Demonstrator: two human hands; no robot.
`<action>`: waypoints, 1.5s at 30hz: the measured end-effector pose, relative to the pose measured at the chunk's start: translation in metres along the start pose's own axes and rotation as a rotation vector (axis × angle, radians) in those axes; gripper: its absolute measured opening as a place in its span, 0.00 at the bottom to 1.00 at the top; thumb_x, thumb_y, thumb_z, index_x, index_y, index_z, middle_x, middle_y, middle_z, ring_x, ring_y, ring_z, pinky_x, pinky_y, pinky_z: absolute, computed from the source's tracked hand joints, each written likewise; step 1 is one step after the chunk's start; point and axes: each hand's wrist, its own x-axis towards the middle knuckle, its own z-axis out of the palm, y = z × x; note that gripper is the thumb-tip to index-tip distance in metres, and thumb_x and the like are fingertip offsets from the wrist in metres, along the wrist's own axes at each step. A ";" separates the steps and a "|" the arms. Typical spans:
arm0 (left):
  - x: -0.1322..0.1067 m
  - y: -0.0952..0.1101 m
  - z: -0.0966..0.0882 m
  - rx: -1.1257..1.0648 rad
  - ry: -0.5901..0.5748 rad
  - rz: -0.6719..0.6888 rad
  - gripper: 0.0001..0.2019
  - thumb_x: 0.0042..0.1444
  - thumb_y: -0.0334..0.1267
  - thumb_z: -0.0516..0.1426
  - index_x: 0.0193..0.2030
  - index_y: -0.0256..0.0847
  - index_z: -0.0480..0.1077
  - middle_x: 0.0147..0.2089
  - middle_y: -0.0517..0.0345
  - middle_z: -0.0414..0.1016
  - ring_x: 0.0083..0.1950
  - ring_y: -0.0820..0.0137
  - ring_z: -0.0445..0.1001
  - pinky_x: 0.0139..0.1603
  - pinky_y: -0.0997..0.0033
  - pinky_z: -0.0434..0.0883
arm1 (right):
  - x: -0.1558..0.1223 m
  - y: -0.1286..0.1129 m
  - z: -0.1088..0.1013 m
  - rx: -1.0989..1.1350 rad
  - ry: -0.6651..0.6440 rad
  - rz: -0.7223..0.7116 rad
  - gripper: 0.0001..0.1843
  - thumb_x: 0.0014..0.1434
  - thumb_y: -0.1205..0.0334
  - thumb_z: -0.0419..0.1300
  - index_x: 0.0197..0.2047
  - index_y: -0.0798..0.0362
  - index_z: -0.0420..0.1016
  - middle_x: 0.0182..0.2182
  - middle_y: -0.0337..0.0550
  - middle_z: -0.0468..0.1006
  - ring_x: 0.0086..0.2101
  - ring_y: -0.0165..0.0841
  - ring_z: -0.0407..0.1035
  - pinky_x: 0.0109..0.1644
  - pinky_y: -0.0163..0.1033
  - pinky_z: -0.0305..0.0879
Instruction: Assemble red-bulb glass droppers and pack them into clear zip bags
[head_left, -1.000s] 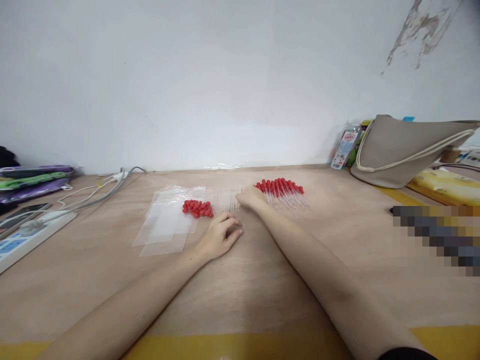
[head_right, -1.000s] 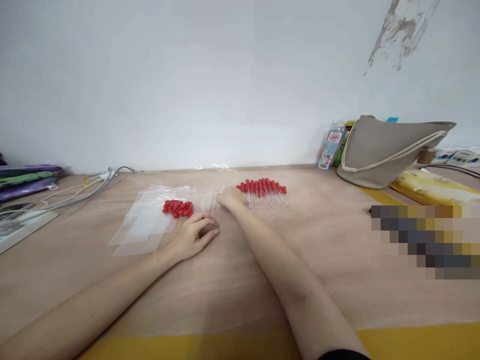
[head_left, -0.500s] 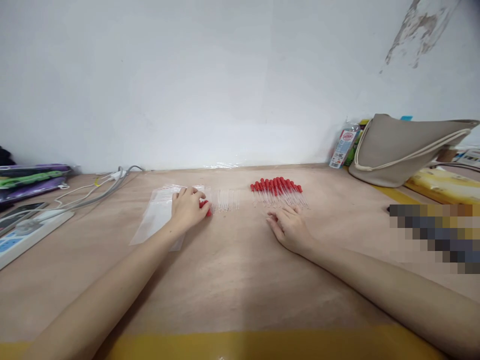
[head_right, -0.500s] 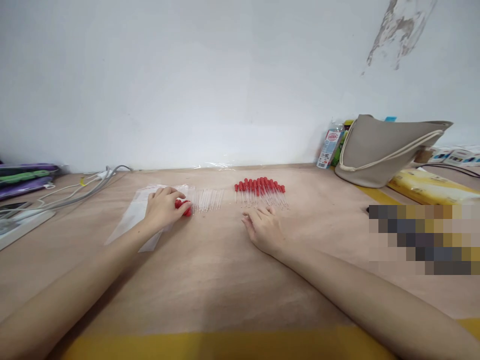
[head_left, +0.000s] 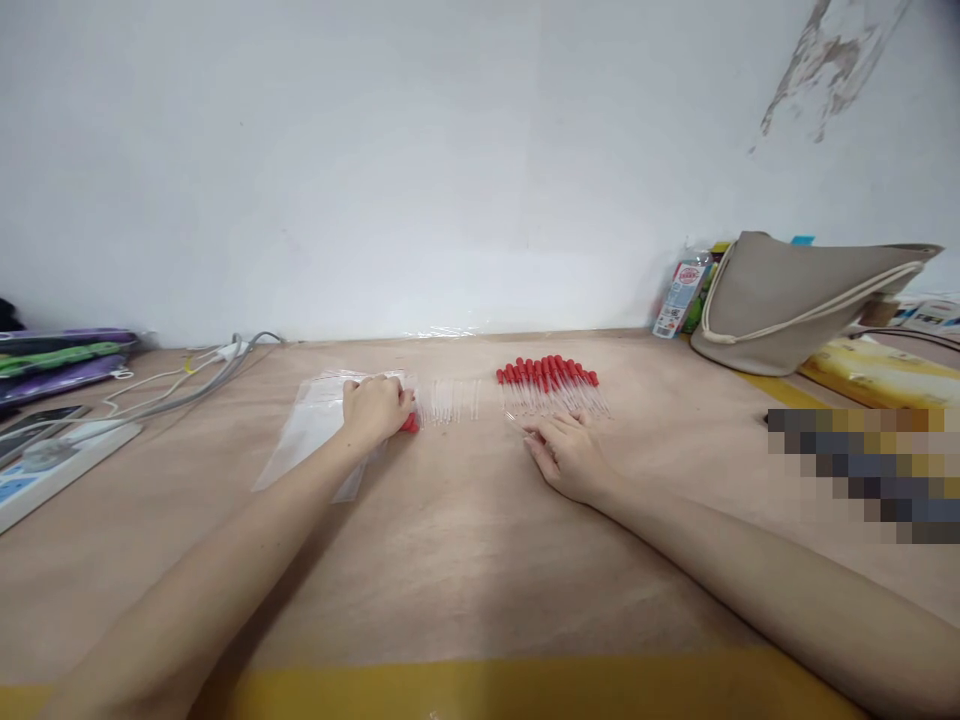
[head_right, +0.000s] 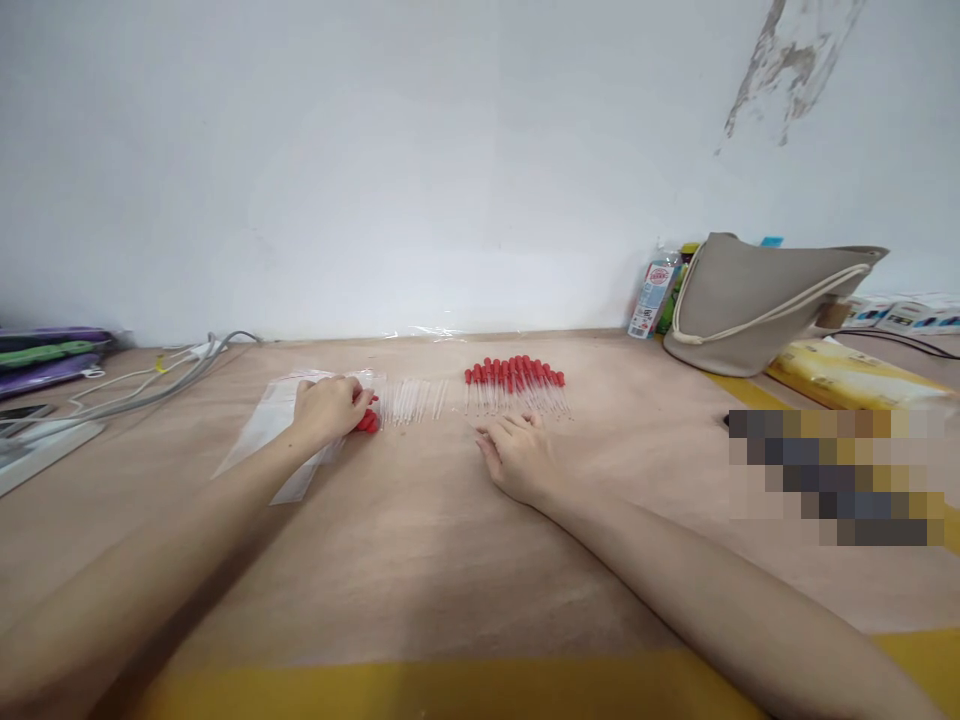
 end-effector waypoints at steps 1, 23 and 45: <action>-0.001 0.001 -0.002 -0.028 0.040 -0.007 0.17 0.56 0.43 0.45 0.25 0.38 0.68 0.33 0.48 0.74 0.39 0.58 0.70 0.42 0.57 0.58 | 0.000 0.000 0.000 0.007 -0.001 0.003 0.10 0.58 0.64 0.49 0.38 0.54 0.70 0.30 0.43 0.75 0.33 0.32 0.66 0.43 0.40 0.49; -0.069 0.051 0.022 -0.630 0.104 0.553 0.11 0.54 0.31 0.52 0.44 0.39 0.69 0.48 0.52 0.67 0.48 0.66 0.67 0.49 0.65 0.65 | 0.002 0.008 0.005 0.226 -0.028 -0.011 0.11 0.58 0.68 0.48 0.41 0.54 0.68 0.35 0.45 0.72 0.37 0.33 0.66 0.41 0.39 0.61; -0.071 0.057 0.015 -0.709 0.127 0.547 0.09 0.59 0.34 0.48 0.40 0.38 0.67 0.37 0.54 0.70 0.40 0.69 0.68 0.41 0.68 0.65 | 0.001 0.003 0.000 0.258 -0.063 -0.061 0.07 0.59 0.64 0.49 0.36 0.53 0.67 0.31 0.43 0.71 0.32 0.31 0.65 0.37 0.37 0.59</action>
